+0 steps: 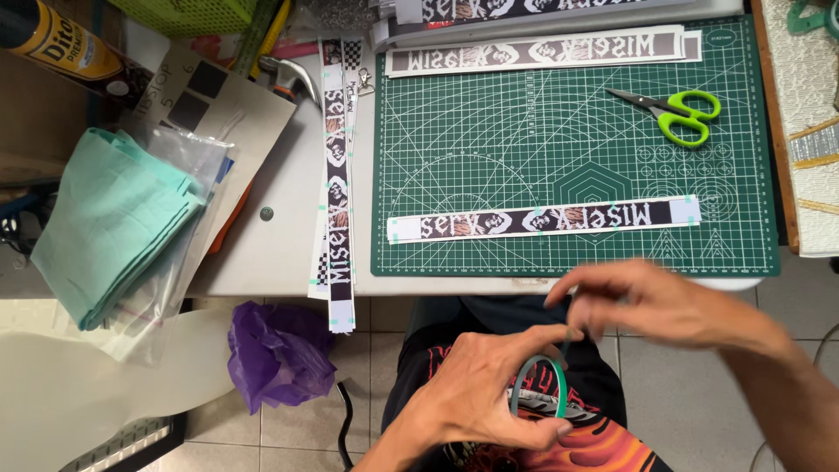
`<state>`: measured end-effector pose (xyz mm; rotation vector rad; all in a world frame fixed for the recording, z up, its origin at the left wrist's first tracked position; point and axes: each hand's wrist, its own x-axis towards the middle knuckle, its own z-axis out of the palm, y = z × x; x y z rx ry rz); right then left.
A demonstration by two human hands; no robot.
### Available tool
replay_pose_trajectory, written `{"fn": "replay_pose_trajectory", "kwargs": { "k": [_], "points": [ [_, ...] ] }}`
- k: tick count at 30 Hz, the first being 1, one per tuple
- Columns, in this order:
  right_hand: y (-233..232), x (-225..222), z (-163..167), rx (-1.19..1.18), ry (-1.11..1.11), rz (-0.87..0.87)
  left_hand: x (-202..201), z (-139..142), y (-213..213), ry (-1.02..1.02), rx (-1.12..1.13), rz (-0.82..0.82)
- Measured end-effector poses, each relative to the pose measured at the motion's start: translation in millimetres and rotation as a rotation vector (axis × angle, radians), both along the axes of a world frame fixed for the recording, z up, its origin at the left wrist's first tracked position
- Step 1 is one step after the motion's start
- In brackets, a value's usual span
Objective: The person applies green adhesive tape to the edges of a printed sticker strip on a cutting mat. They use scissors to cut the tape, press it down, and fold the sticker edges over the tape to secure them.
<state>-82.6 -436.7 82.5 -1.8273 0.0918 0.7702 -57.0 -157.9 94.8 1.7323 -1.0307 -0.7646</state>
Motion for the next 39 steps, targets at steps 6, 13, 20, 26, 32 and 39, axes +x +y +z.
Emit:
{"fn": "replay_pose_trajectory", "kwargs": {
  "k": [6, 13, 20, 26, 32, 39],
  "points": [
    [-64.4, 44.7, 20.3, -1.130, -0.761, -0.226, 10.8, 1.5, 8.4, 0.085, -0.091, 0.064],
    [-110.3, 97.4, -17.7, -1.276, -0.892, 0.072, 21.4, 7.8, 30.0, 0.270, -0.187, 0.111],
    [-119.4, 106.2, -27.4, -0.569, -0.486, -0.107, 29.2, 18.7, 42.3, 0.274, -0.192, 0.166],
    [-82.9, 44.6, -12.8, -0.055, -0.322, 0.284, 30.8, 22.1, 42.8, 0.149, -0.134, 0.204],
    [-41.2, 22.2, 0.8, 0.015, -0.195, 0.612, 25.3, 25.3, 43.3, 0.078, -0.124, 0.188],
    [-22.3, 23.3, 5.7, -0.041, -0.073, 0.565, 18.7, 27.9, 39.1, 0.114, -0.136, 0.162]
  ]
}}
